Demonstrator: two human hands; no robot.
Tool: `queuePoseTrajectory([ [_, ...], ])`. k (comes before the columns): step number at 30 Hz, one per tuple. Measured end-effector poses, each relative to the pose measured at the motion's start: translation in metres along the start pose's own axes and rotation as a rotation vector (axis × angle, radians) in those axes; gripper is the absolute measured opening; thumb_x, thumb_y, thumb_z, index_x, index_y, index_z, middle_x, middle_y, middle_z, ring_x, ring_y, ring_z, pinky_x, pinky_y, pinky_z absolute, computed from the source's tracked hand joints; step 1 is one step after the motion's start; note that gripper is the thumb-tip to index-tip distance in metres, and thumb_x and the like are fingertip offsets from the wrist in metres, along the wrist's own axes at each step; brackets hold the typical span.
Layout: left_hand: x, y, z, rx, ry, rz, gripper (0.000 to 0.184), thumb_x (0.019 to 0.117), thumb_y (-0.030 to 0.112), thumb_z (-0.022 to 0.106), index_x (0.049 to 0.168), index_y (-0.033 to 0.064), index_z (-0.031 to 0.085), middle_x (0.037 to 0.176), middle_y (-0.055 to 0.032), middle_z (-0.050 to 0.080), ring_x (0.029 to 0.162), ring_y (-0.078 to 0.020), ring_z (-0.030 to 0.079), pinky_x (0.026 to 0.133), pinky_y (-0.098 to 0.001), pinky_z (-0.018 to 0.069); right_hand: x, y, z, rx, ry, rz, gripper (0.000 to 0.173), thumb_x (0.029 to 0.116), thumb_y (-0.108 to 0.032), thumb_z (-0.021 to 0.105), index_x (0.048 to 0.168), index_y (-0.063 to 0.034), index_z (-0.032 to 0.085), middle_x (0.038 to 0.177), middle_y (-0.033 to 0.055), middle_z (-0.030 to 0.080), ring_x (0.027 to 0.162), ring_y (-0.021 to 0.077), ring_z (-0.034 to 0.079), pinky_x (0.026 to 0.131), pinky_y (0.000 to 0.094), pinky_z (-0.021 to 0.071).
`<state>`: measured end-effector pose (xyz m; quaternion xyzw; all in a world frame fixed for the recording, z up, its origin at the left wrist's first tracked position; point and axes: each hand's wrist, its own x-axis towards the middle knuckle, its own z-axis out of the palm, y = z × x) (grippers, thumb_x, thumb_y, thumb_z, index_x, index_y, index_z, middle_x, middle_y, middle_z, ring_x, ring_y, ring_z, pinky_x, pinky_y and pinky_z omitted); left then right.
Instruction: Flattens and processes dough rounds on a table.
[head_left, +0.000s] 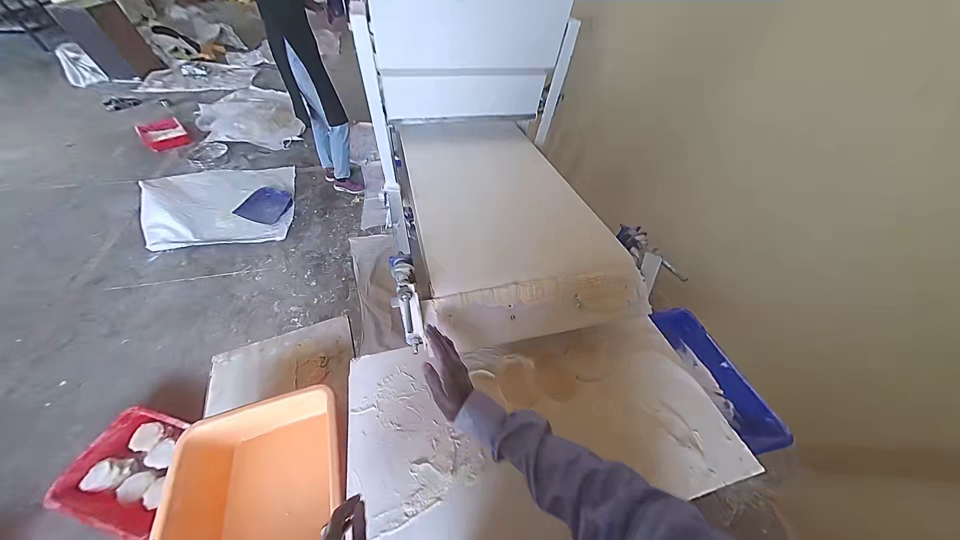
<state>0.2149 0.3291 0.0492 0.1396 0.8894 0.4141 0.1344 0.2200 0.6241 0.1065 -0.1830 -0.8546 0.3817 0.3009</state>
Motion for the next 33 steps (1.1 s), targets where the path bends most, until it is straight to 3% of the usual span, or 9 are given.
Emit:
queuePoseTrajectory([
  [4,-0.052,0.053,0.048,-0.061,0.022,0.063,0.036,0.1043,0.015,0.047,0.117,-0.0124,0.067,0.104,-0.0266,0.073,0.099,-0.0400,0.071,0.093,-0.0532,0.0539,0.040,0.023,0.003,-0.242,-0.211,-0.078,0.062,0.1005,-0.020,0.059,0.155,0.0033,0.040,0.165,0.0218,0.033,0.156,0.0339,0.025,0.129,0.0477,0.0175],
  [9,-0.120,0.070,0.065,-0.050,-0.083,-0.102,0.040,0.1060,0.016,0.044,0.126,-0.0150,0.059,0.105,-0.0281,0.072,0.098,-0.0369,0.071,0.090,-0.0514,0.0552,0.066,0.042,-0.017,-0.269,-0.197,-0.207,0.063,0.0986,-0.033,0.063,0.155,-0.0090,0.047,0.164,0.0195,0.037,0.156,0.0326,0.027,0.129,0.0455,0.0182],
  [13,-0.148,0.057,0.065,-0.110,-0.095,-0.296,0.043,0.1076,0.018,0.040,0.133,-0.0157,0.049,0.100,-0.0230,0.070,0.085,-0.0175,0.070,0.079,-0.0329,0.0574,0.076,0.072,-0.058,-0.297,-0.172,-0.053,0.083,0.0956,-0.055,0.064,0.157,-0.0044,0.041,0.169,0.0159,0.028,0.157,0.0278,0.025,0.127,0.0424,0.0249],
  [17,-0.148,0.059,0.075,-0.075,-0.100,-0.282,0.044,0.1074,0.020,0.042,0.131,-0.0158,0.051,0.097,-0.0227,0.071,0.082,-0.0175,0.071,0.077,-0.0338,0.0583,0.075,0.115,-0.117,-0.368,0.026,0.066,0.095,0.0915,-0.057,0.069,0.158,0.0024,0.034,0.168,0.0184,0.028,0.157,0.0264,0.027,0.125,0.0369,0.0300],
  [20,-0.137,0.091,0.084,0.042,-0.107,-0.210,0.038,0.1065,0.016,0.047,0.126,-0.0142,0.060,0.112,-0.0292,0.069,0.104,-0.0355,0.069,0.097,-0.0509,0.0534,0.059,0.138,-0.171,-0.461,0.094,0.341,0.099,0.0937,-0.059,0.064,0.165,-0.0068,0.018,0.173,0.0098,0.017,0.137,0.0218,0.056,0.097,0.0389,0.0575],
  [22,-0.118,0.099,0.097,0.120,-0.122,-0.081,0.035,0.1049,0.016,0.052,0.124,-0.0121,0.064,0.121,-0.0289,0.067,0.115,-0.0384,0.066,0.105,-0.0504,0.0501,0.045,0.165,-0.208,-0.482,0.166,0.424,0.099,0.0948,-0.060,0.060,0.166,-0.0073,0.014,0.173,0.0092,0.015,0.120,0.0278,0.067,0.078,0.0483,0.0611],
  [26,-0.061,0.111,0.141,0.298,-0.209,0.128,0.043,0.1037,0.022,0.055,0.135,-0.0064,0.059,0.143,-0.0270,0.056,0.141,-0.0432,0.046,0.120,-0.0518,0.0344,-0.007,0.198,-0.285,-0.307,0.297,0.584,0.083,0.1043,-0.043,0.053,0.164,-0.0009,0.013,0.169,0.0189,0.022,0.150,0.0299,0.039,0.120,0.0458,0.0383],
  [29,-0.030,0.107,0.193,0.423,-0.186,0.323,0.052,0.1019,0.028,0.059,0.144,-0.0018,0.054,0.153,-0.0240,0.048,0.150,-0.0460,0.032,0.123,-0.0633,0.0190,-0.070,0.209,-0.317,-0.183,0.493,0.656,0.071,0.1086,-0.035,0.044,0.159,0.0081,0.020,0.165,0.0294,0.023,0.155,0.0317,0.027,0.127,0.0375,0.0234],
  [33,-0.018,0.136,0.249,0.579,-0.244,0.343,0.066,0.1002,0.045,0.059,0.157,0.0142,0.042,0.166,-0.0178,0.029,0.156,-0.0432,0.013,0.118,-0.0749,0.0008,-0.137,0.236,-0.330,-0.454,0.007,0.467,0.064,0.1068,-0.040,0.044,0.155,0.0018,0.039,0.164,0.0283,0.029,0.155,0.0453,0.022,0.125,0.0600,0.0221],
])
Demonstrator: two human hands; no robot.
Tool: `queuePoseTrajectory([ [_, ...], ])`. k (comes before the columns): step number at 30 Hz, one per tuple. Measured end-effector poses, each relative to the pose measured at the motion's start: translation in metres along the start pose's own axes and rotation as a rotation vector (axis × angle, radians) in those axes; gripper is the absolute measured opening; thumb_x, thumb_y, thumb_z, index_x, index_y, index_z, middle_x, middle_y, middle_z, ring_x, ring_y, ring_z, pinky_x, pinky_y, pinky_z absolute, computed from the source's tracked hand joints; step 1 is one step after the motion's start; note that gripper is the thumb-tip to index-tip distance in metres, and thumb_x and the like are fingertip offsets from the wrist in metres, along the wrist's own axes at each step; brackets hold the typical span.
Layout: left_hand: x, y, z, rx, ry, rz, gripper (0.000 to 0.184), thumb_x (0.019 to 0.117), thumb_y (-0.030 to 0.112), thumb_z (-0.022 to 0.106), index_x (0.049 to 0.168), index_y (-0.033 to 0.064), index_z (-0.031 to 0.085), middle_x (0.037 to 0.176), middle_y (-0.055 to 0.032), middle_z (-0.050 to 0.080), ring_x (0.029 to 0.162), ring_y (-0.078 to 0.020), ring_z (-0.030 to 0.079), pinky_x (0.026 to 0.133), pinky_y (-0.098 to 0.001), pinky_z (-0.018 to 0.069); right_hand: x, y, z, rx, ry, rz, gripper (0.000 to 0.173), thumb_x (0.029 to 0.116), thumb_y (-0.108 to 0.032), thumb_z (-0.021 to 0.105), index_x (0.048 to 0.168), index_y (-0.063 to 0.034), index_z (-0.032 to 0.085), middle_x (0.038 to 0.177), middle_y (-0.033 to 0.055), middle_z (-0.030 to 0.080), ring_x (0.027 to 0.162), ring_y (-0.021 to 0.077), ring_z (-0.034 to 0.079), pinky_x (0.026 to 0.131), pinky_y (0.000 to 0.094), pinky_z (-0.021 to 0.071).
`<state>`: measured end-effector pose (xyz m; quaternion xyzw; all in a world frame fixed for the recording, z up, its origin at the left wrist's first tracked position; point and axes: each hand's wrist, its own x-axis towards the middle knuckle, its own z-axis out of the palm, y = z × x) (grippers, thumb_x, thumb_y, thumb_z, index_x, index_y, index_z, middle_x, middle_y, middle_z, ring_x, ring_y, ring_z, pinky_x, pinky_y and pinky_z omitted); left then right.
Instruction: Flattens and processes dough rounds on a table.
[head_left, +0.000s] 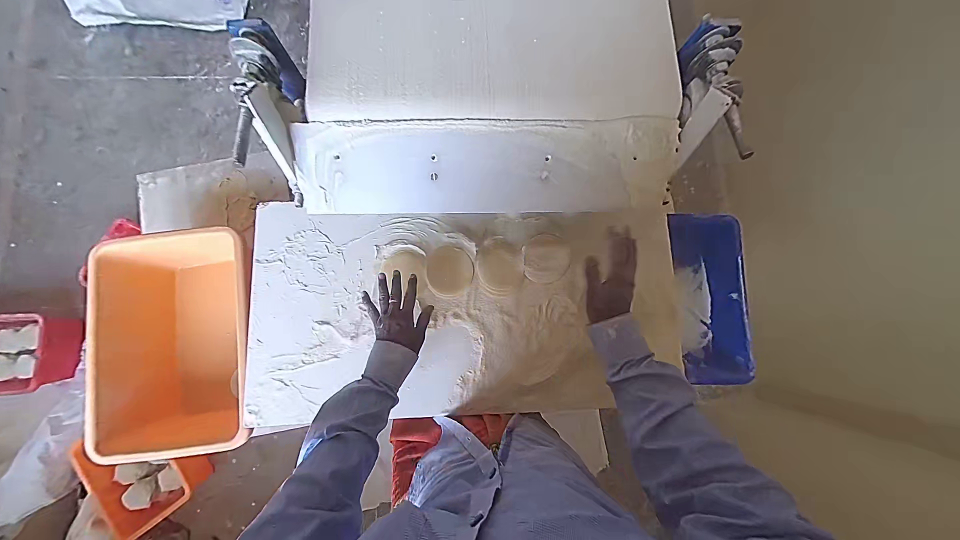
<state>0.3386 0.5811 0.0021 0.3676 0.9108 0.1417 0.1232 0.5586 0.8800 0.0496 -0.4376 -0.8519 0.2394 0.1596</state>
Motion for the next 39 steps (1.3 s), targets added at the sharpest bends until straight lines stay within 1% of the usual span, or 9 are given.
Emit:
queuePoseTrajectory([
  [5,0.024,0.036,0.025,0.106,-0.086,0.027,0.079,0.0933,0.069,0.055,0.161,0.0354,0.032,0.172,-0.0136,0.011,0.156,-0.0488,-0.004,0.110,-0.0829,-0.0064,-0.002,0.001,0.042,-0.273,-0.361,-0.424,0.080,0.0876,-0.074,0.057,0.156,-0.0349,0.046,0.169,0.0209,0.022,0.155,0.0514,0.014,0.115,0.0792,0.0162],
  [12,0.047,0.029,0.049,0.259,-0.162,0.054,0.088,0.0880,0.079,0.050,0.163,0.0430,0.021,0.172,-0.0164,0.005,0.154,-0.0527,0.000,0.108,-0.0859,0.0025,0.007,-0.008,0.106,-0.407,-0.462,-0.429,0.097,0.0749,-0.093,0.050,0.158,-0.0480,0.033,0.172,0.0158,0.015,0.157,0.0494,0.003,0.112,0.0836,0.0030],
  [20,0.014,0.021,0.037,0.242,-0.257,0.101,0.087,0.0891,0.077,0.052,0.163,0.0391,0.025,0.171,-0.0224,0.004,0.153,-0.0544,-0.002,0.109,-0.0852,0.0005,-0.060,-0.026,0.106,-0.410,-0.476,-0.369,0.109,0.0684,-0.096,0.054,0.160,-0.0390,0.036,0.170,0.0216,0.017,0.156,0.0525,0.004,0.110,0.0862,0.0016],
  [24,-0.044,0.008,0.038,0.212,-0.215,0.158,0.091,0.0843,0.082,0.050,0.161,0.0371,0.032,0.168,-0.0250,0.017,0.149,-0.0619,0.011,0.105,-0.0889,0.0080,-0.110,-0.046,0.083,-0.404,-0.608,-0.306,0.115,0.0661,-0.100,0.047,0.161,-0.0375,0.034,0.169,0.0240,0.019,0.154,0.0560,0.006,0.110,0.0863,0.0054],
  [28,-0.078,-0.009,0.025,0.073,0.052,0.151,0.074,0.0928,0.065,0.047,0.152,0.0219,0.051,0.159,-0.0280,0.036,0.146,-0.0596,0.027,0.106,-0.0869,0.0130,-0.093,-0.113,0.093,0.011,-0.463,-0.461,0.090,0.0884,-0.069,0.058,0.156,-0.0101,0.046,0.163,0.0243,0.035,0.153,0.0477,0.026,0.120,0.0694,0.0240],
  [31,-0.022,-0.048,-0.017,0.025,0.276,-0.214,0.068,0.1030,0.044,0.036,0.153,-0.0013,0.043,0.158,-0.0334,0.033,0.148,-0.0562,0.025,0.116,-0.0764,0.0138,-0.046,-0.173,0.156,0.420,-0.567,-0.602,0.050,0.1051,-0.028,0.052,0.141,0.0058,0.057,0.150,0.0207,0.054,0.148,0.0359,0.042,0.124,0.0501,0.0302],
  [34,0.068,-0.106,-0.025,-0.145,0.250,-0.581,0.074,0.1085,0.049,0.029,0.162,0.0001,0.015,0.167,-0.0289,0.012,0.156,-0.0462,0.010,0.124,-0.0625,0.0064,-0.014,-0.195,0.183,0.223,-1.019,-0.766,0.046,0.1109,-0.026,0.042,0.147,0.0009,0.052,0.160,0.0171,0.044,0.155,0.0311,0.031,0.128,0.0443,0.0180],
  [37,0.126,-0.103,0.005,-0.127,0.229,-0.390,0.077,0.1066,0.051,0.027,0.160,-0.0043,0.019,0.167,-0.0279,0.015,0.157,-0.0410,0.013,0.127,-0.0543,0.0078,-0.009,-0.164,0.190,0.080,-1.056,-0.941,0.057,0.1084,-0.036,0.047,0.155,-0.0031,0.044,0.169,0.0153,0.028,0.159,0.0325,0.016,0.129,0.0491,0.0072],
  [39,0.148,-0.056,0.011,-0.158,0.120,-0.152,0.068,0.1103,0.044,0.027,0.152,-0.0084,0.037,0.160,-0.0321,0.031,0.153,-0.0442,0.023,0.127,-0.0551,0.0141,-0.010,-0.136,0.186,0.067,-0.956,-0.961,0.067,0.1052,-0.044,0.050,0.157,-0.0026,0.039,0.169,0.0172,0.025,0.159,0.0337,0.016,0.129,0.0506,0.0069],
])
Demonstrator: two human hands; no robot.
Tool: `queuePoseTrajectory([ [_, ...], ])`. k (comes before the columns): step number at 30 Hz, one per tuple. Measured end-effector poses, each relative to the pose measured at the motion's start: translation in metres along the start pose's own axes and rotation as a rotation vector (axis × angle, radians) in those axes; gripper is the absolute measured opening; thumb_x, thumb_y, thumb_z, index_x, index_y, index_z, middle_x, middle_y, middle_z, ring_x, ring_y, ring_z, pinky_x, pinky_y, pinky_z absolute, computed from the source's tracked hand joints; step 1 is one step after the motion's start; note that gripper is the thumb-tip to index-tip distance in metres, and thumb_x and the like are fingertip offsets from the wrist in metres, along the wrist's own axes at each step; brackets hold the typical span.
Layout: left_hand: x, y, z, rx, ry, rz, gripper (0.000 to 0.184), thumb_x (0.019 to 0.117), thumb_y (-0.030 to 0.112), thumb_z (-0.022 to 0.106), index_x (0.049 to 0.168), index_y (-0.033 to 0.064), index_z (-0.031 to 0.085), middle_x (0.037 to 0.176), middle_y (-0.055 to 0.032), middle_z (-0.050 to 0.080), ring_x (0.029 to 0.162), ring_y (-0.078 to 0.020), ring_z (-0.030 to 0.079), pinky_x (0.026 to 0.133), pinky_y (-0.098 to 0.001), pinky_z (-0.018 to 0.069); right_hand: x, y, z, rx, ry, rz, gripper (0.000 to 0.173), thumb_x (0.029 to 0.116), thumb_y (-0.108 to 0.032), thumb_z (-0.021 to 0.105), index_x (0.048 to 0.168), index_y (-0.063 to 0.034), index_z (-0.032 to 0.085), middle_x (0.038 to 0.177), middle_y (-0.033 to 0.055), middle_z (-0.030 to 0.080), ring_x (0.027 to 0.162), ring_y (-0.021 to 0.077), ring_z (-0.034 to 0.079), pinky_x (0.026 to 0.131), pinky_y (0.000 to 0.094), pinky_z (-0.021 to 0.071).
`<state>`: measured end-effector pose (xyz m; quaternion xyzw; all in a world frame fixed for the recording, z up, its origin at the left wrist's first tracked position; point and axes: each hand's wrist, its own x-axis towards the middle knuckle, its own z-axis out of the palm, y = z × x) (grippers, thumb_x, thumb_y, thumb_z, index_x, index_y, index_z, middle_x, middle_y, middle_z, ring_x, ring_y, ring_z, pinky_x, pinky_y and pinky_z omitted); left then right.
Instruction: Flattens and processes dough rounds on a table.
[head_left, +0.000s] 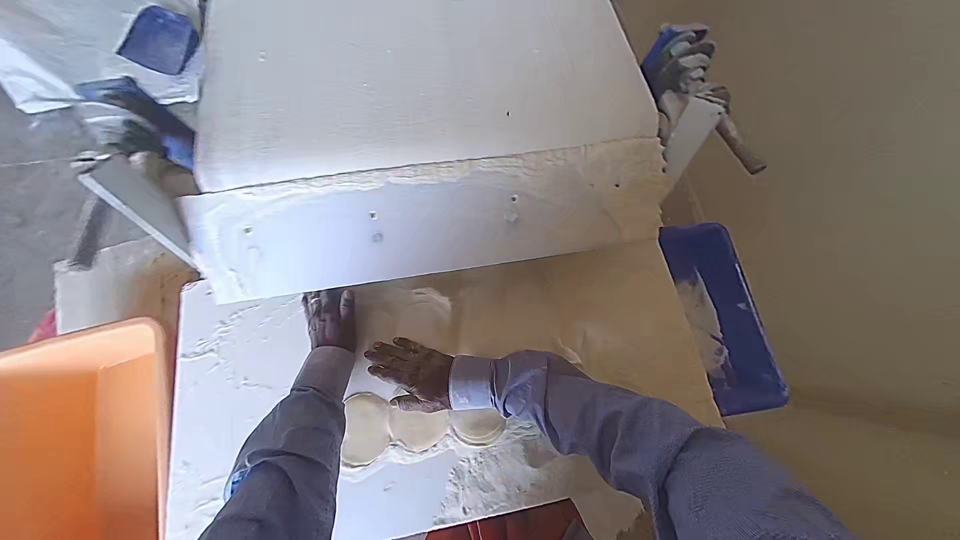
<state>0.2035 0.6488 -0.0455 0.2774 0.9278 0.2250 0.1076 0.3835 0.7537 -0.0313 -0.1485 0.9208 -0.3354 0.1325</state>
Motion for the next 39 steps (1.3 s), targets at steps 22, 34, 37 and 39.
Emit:
queuePoseTrajectory([
  [22,-0.140,0.315,0.027,-0.677,-0.379,0.169,0.048,0.1031,0.018,0.050,0.146,-0.0037,0.050,0.151,-0.0219,0.050,0.145,-0.0324,0.042,0.123,-0.0478,0.0298,-0.230,-0.011,-0.109,0.231,1.247,0.792,0.048,0.0968,-0.008,0.056,0.141,0.0108,0.053,0.147,0.0313,0.052,0.136,0.0431,0.053,0.111,0.0553,0.0457],
  [34,-0.361,-0.002,-0.142,-0.335,0.306,-0.588,0.054,0.0972,0.005,0.056,0.144,-0.0165,0.040,0.147,-0.0378,0.044,0.140,-0.0460,0.043,0.118,-0.0511,0.0348,0.119,-0.049,-0.167,-0.349,0.791,0.280,0.087,0.0973,-0.062,0.053,0.156,0.0016,0.040,0.165,0.0214,0.034,0.156,0.0344,0.027,0.127,0.0523,0.0212],
  [37,-0.407,-0.014,-0.137,-0.330,0.252,-0.793,0.053,0.0976,0.003,0.058,0.145,-0.0139,0.042,0.148,-0.0364,0.044,0.140,-0.0462,0.044,0.117,-0.0546,0.0343,0.086,-0.036,-0.174,-0.417,0.910,0.524,0.100,0.0937,-0.072,0.049,0.158,0.0031,0.034,0.165,0.0209,0.034,0.155,0.0352,0.029,0.126,0.0496,0.0218],
  [39,-0.393,-0.022,-0.126,-0.284,0.160,-0.784,0.055,0.0973,0.008,0.063,0.145,-0.0106,0.044,0.148,-0.0341,0.046,0.141,-0.0459,0.042,0.119,-0.0547,0.0326,0.057,-0.006,-0.194,-0.407,1.020,0.648,0.099,0.0962,-0.069,0.045,0.159,0.0056,0.028,0.167,0.0239,0.027,0.157,0.0378,0.022,0.128,0.0523,0.0128],
])
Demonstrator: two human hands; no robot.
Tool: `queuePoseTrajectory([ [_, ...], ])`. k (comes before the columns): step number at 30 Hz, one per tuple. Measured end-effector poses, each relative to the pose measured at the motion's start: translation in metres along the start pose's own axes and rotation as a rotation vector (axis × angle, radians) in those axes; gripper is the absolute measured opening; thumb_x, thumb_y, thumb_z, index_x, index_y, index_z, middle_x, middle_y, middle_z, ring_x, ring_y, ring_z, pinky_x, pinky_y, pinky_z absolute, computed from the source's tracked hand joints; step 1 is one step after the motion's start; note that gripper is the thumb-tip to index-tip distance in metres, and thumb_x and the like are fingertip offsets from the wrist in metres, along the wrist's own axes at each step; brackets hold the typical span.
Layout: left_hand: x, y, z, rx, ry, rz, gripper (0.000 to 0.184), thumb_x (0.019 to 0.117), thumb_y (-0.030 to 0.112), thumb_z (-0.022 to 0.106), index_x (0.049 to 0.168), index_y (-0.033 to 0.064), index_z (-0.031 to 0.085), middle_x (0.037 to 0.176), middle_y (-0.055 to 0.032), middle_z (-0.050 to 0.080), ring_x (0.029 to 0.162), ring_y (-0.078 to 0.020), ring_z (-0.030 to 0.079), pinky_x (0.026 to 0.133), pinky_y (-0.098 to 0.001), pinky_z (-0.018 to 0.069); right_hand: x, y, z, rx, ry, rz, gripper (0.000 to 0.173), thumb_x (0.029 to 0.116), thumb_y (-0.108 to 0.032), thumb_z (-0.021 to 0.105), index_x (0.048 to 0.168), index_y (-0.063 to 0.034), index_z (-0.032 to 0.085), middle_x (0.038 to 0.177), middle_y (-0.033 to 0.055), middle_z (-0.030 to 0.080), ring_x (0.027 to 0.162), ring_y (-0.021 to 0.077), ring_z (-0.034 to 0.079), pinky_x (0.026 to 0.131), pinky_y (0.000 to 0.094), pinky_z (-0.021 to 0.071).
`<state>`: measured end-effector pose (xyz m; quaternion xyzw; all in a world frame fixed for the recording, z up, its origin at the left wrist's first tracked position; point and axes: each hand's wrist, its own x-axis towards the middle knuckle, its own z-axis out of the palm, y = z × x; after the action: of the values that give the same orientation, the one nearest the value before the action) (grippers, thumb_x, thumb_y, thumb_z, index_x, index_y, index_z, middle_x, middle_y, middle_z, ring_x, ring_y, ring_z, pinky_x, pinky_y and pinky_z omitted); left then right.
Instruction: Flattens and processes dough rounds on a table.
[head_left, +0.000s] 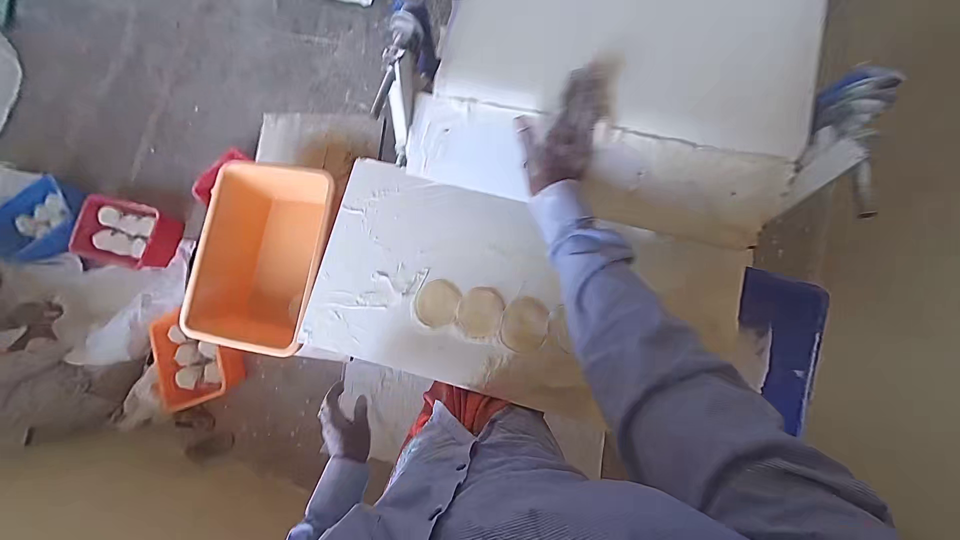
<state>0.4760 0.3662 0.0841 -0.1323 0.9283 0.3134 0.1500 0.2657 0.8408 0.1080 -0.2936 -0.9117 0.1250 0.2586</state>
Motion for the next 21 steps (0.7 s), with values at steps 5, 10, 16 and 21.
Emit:
queuePoseTrajectory([
  [5,0.049,0.035,0.050,0.093,-0.184,0.273,0.053,0.0973,0.015,0.064,0.143,-0.0064,0.050,0.150,-0.0305,0.046,0.143,-0.0440,0.042,0.120,-0.0527,0.0328,-0.035,0.107,-0.062,-0.009,0.033,0.336,0.097,0.1005,-0.061,0.043,0.160,0.0097,0.015,0.169,0.0287,0.010,0.159,0.0390,0.008,0.128,0.0494,0.0046],
  [10,0.105,0.065,0.098,0.028,-0.160,0.551,0.055,0.0915,0.006,0.070,0.141,-0.0079,0.050,0.145,-0.0333,0.048,0.141,-0.0477,0.042,0.120,-0.0568,0.0307,-0.172,0.205,-0.135,-0.019,0.000,0.478,0.077,0.1072,-0.046,0.043,0.157,0.0108,0.026,0.164,0.0307,0.028,0.156,0.0360,0.025,0.129,0.0414,0.0183],
  [16,0.096,0.065,0.098,-0.001,-0.143,0.651,0.055,0.0916,0.009,0.057,0.143,-0.0074,0.046,0.151,-0.0331,0.042,0.146,-0.0478,0.034,0.122,-0.0551,0.0251,-0.327,0.250,-0.128,-0.289,-0.220,0.931,0.093,0.0961,-0.067,0.052,0.164,-0.0115,0.024,0.168,0.0262,0.019,0.155,0.0437,0.021,0.123,0.0615,0.0228],
  [21,0.049,0.036,0.091,0.009,-0.129,0.611,0.054,0.0916,0.003,0.057,0.142,-0.0120,0.044,0.149,-0.0351,0.044,0.145,-0.0499,0.035,0.121,-0.0558,0.0273,-0.332,0.230,-0.091,-0.375,-0.383,0.461,0.044,0.1016,-0.039,0.062,0.125,-0.0020,0.065,0.128,0.0290,0.062,0.120,0.0482,0.060,0.096,0.0617,0.0505],
])
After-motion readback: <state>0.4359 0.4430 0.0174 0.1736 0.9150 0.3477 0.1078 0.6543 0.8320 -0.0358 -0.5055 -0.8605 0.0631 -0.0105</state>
